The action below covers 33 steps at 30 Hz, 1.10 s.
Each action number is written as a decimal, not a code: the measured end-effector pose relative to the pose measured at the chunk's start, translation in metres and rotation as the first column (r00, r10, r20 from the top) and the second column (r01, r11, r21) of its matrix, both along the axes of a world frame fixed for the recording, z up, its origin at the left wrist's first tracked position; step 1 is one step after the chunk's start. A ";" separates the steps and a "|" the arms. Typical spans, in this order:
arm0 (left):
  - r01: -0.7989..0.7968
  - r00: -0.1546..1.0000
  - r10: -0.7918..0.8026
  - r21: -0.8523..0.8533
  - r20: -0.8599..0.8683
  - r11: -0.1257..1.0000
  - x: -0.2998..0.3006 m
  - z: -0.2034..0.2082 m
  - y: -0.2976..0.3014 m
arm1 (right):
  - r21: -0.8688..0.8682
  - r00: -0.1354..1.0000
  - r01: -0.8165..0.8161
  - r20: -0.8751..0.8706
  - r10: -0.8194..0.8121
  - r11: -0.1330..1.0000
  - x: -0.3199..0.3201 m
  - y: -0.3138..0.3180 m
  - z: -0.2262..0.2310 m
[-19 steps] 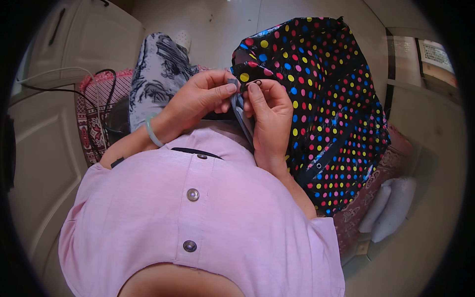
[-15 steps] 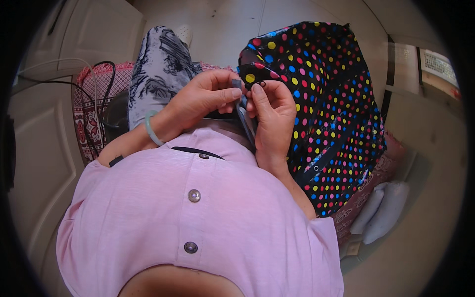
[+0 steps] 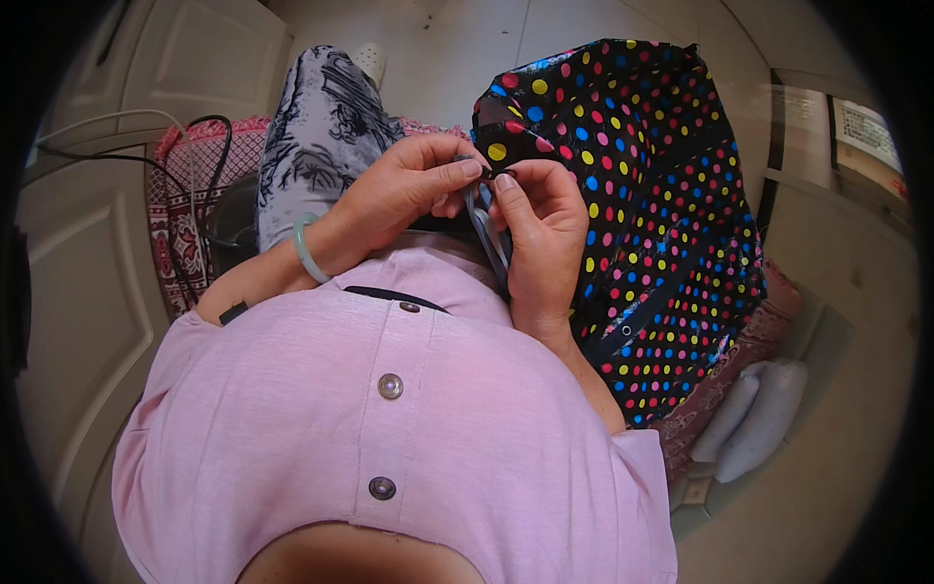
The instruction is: The person attaches a black zipper pull to a zipper slider on a colorful polka-dot bag by hand.
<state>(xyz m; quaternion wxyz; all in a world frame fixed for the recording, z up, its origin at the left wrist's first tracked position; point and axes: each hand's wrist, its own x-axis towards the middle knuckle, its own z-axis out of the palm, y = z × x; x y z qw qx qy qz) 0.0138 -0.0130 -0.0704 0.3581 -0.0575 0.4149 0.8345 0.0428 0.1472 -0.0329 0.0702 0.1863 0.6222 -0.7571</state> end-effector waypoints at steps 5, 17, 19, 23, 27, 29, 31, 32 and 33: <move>0.001 1.000 -0.001 -0.024 0.014 1.000 0.000 0.004 0.002 | -0.045 0.999 0.024 -0.021 -0.025 0.999 0.000 -0.001 0.001; 0.013 0.999 -0.012 -0.023 0.052 1.000 0.003 0.000 0.003 | 0.117 0.992 -0.120 -0.035 0.125 0.986 0.009 0.002 0.009; 0.011 0.998 -0.009 -0.027 0.065 1.000 0.004 0.001 0.003 | 0.139 0.992 -0.119 -0.024 0.124 0.983 0.009 0.003 0.009; 0.018 0.998 -0.017 -0.016 0.060 1.000 0.003 0.000 0.001 | 0.142 0.994 -0.102 -0.029 0.107 0.985 0.009 0.003 0.008; 0.026 0.997 -0.026 -0.002 0.070 1.000 0.004 -0.002 0.001 | 0.142 0.990 -0.120 -0.058 0.129 0.983 0.010 0.005 0.008; 0.031 0.997 -0.032 0.012 0.070 0.999 0.003 -0.001 0.001 | 0.135 0.992 -0.101 -0.062 0.110 0.986 0.010 0.004 0.009; 0.025 0.997 -0.027 0.029 0.076 0.999 0.003 0.001 0.000 | 0.122 0.994 -0.086 -0.063 0.094 0.989 0.010 0.002 0.009; 0.027 0.997 -0.029 0.019 0.065 0.999 0.004 0.001 0.000 | 0.112 0.994 -0.079 -0.062 0.087 0.991 0.010 0.002 0.009; 0.029 0.998 -0.030 0.010 0.054 1.000 0.004 0.001 0.000 | 0.104 0.995 -0.073 -0.061 0.080 0.992 0.009 0.002 0.010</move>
